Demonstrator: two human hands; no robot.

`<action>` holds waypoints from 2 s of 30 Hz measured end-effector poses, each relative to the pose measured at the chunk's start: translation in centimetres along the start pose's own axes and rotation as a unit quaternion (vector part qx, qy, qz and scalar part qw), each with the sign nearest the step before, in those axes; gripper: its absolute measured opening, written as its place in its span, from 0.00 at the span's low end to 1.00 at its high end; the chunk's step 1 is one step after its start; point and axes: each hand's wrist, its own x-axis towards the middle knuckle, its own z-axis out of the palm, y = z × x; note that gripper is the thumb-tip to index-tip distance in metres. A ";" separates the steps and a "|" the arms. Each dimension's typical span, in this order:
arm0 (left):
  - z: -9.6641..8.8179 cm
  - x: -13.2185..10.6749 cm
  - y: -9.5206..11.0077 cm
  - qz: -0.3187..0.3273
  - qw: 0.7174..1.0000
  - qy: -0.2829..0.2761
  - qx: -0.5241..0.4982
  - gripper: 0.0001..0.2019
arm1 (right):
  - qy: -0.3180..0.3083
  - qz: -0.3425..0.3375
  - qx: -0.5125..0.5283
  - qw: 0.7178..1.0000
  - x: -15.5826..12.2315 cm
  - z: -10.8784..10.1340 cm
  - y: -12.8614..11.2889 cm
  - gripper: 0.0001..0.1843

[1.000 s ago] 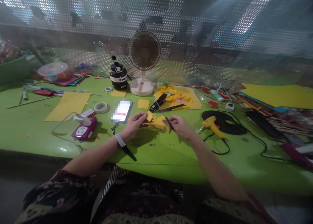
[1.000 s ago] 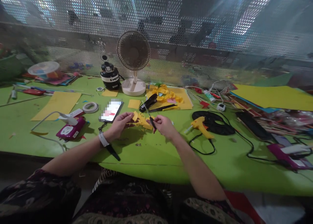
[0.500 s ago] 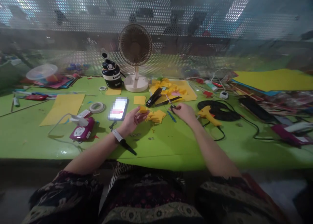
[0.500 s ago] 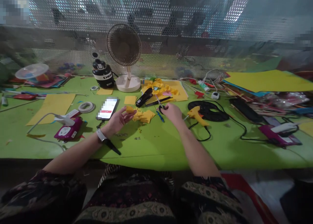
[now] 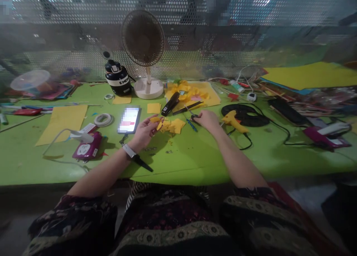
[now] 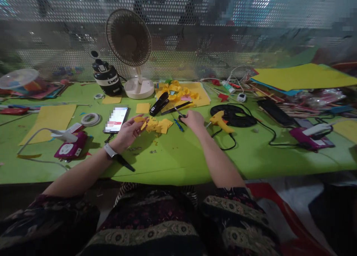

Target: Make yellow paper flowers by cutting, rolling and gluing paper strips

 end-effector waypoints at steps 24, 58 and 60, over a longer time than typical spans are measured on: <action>2.1 -2.3 -0.3 0.049 0.997 -0.058 -0.010 0.26 | -0.232 -0.233 0.438 0.837 -8.1 0.5 -7.2 0.24; -1.2 1.2 1.3 0.060 0.953 0.051 0.294 0.14 | -0.067 -0.384 -0.010 0.921 -4.9 0.8 -4.0 0.09; -1.4 1.2 1.1 0.078 0.941 0.056 0.325 0.14 | -0.068 -0.370 0.014 0.927 -4.8 0.9 -3.8 0.11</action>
